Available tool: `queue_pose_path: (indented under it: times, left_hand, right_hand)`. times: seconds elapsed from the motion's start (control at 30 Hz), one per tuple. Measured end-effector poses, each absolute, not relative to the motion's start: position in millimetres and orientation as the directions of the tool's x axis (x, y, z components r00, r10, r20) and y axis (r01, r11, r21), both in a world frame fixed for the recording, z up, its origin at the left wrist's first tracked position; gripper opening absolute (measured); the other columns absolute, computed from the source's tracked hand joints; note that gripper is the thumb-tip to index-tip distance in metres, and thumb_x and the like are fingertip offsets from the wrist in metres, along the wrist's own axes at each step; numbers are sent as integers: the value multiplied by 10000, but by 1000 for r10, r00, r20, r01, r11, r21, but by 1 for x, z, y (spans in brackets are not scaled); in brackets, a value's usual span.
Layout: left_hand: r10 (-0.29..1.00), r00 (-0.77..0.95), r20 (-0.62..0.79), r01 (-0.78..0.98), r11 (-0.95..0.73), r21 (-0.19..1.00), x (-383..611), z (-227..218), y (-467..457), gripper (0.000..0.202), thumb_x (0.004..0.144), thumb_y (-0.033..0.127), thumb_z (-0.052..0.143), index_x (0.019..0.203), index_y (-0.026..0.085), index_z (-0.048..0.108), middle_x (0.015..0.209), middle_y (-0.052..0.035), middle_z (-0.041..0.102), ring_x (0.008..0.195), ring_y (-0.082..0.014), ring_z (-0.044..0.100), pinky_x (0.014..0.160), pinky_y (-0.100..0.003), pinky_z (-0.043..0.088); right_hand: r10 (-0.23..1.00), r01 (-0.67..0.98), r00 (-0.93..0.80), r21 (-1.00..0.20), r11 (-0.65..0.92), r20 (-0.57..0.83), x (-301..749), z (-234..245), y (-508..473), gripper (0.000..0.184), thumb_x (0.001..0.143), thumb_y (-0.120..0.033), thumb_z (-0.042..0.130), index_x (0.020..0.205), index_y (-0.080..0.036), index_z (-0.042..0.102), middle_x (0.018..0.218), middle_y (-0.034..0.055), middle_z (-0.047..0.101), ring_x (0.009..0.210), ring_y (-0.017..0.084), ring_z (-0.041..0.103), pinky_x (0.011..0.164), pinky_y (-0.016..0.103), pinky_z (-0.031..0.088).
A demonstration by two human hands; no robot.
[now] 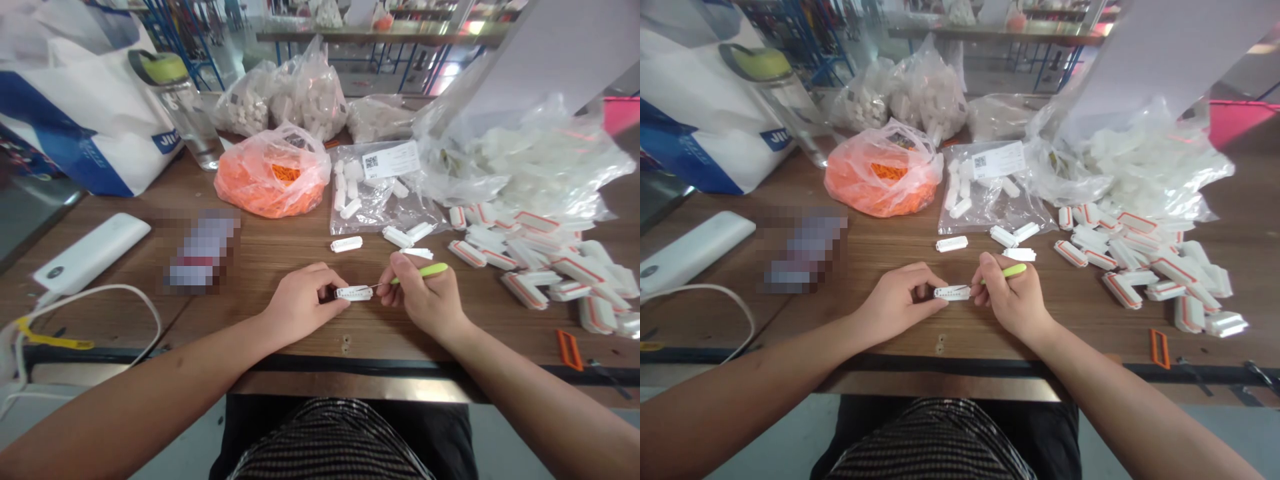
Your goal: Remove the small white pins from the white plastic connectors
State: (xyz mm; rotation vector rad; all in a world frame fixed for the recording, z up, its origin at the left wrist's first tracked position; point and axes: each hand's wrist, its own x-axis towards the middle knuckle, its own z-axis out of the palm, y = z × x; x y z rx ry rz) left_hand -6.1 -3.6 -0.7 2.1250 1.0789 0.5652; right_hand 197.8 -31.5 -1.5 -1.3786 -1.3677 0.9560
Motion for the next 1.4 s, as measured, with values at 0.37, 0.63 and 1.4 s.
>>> queue_pose_path:
  times: [0.37,0.63,1.4]
  left_hand:
    - [830,553,70,524,-412,746,-6,0,-4,104,785,218,697,889,213,704,703,33,531,610,-106,499,618,-257,408]
    - [826,558,74,521,-418,744,-6,0,-4,102,784,214,701,886,211,704,710,30,541,623,-109,505,624,-260,408]
    - [825,558,87,524,-432,734,-7,-3,-4,114,777,212,713,890,210,707,710,37,536,618,-100,502,628,-254,404]
  right_hand:
    - [966,489,-133,-833,260,223,200,11,-36,455,977,-376,420,604,-187,598,510,-5,603,463,93,587,461,203,473]
    - [980,370,-13,-910,189,198,198,8,-37,456,967,-399,442,603,-178,606,529,6,620,433,87,583,423,199,462]
    - [984,273,105,-955,113,147,201,4,-32,476,959,-426,457,594,-160,609,522,18,629,395,81,572,374,176,445]
